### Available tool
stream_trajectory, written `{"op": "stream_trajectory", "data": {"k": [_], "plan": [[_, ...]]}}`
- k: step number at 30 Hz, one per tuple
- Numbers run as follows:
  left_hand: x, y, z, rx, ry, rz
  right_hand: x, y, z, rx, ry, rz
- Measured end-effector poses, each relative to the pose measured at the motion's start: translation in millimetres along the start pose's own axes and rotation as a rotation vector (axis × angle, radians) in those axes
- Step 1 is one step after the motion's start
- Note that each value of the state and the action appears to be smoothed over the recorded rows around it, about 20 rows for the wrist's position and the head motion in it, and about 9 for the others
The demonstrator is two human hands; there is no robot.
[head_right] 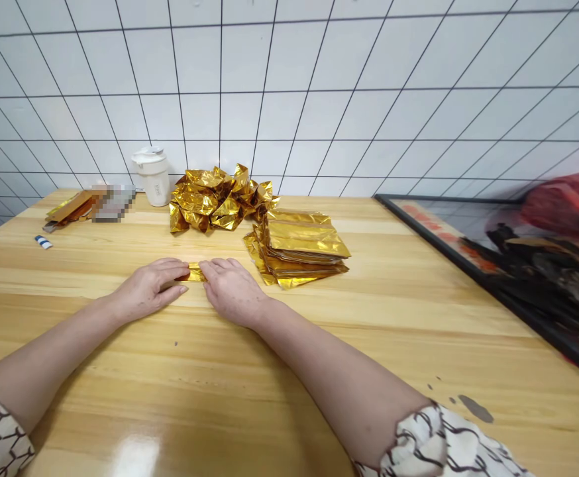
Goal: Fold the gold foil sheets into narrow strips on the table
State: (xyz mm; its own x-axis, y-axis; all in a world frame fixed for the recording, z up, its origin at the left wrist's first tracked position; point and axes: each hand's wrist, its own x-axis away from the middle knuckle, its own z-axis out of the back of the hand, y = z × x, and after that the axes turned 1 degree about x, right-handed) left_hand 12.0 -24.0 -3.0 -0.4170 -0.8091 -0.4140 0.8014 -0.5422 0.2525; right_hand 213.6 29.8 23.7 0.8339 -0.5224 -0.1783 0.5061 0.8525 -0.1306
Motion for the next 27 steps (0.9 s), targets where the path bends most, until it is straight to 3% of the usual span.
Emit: {"op": "stream_trajectory", "data": {"k": [4, 12, 27], "plan": [[1.6, -3.7, 3.3, 0.028, 0.053, 0.036, 0.8, 4.7, 1.9, 0.037, -0.013, -0.042], [3.5, -11.4, 9.6, 0.041, 0.047, 0.121, 3.1, 10.0, 6.9, 0.081, -0.030, -0.098], [5.1, -11.5, 6.0, -0.159, 0.082, -0.034, -0.2, 10.6, -1.7, 0.093, 0.028, -0.108]]}}
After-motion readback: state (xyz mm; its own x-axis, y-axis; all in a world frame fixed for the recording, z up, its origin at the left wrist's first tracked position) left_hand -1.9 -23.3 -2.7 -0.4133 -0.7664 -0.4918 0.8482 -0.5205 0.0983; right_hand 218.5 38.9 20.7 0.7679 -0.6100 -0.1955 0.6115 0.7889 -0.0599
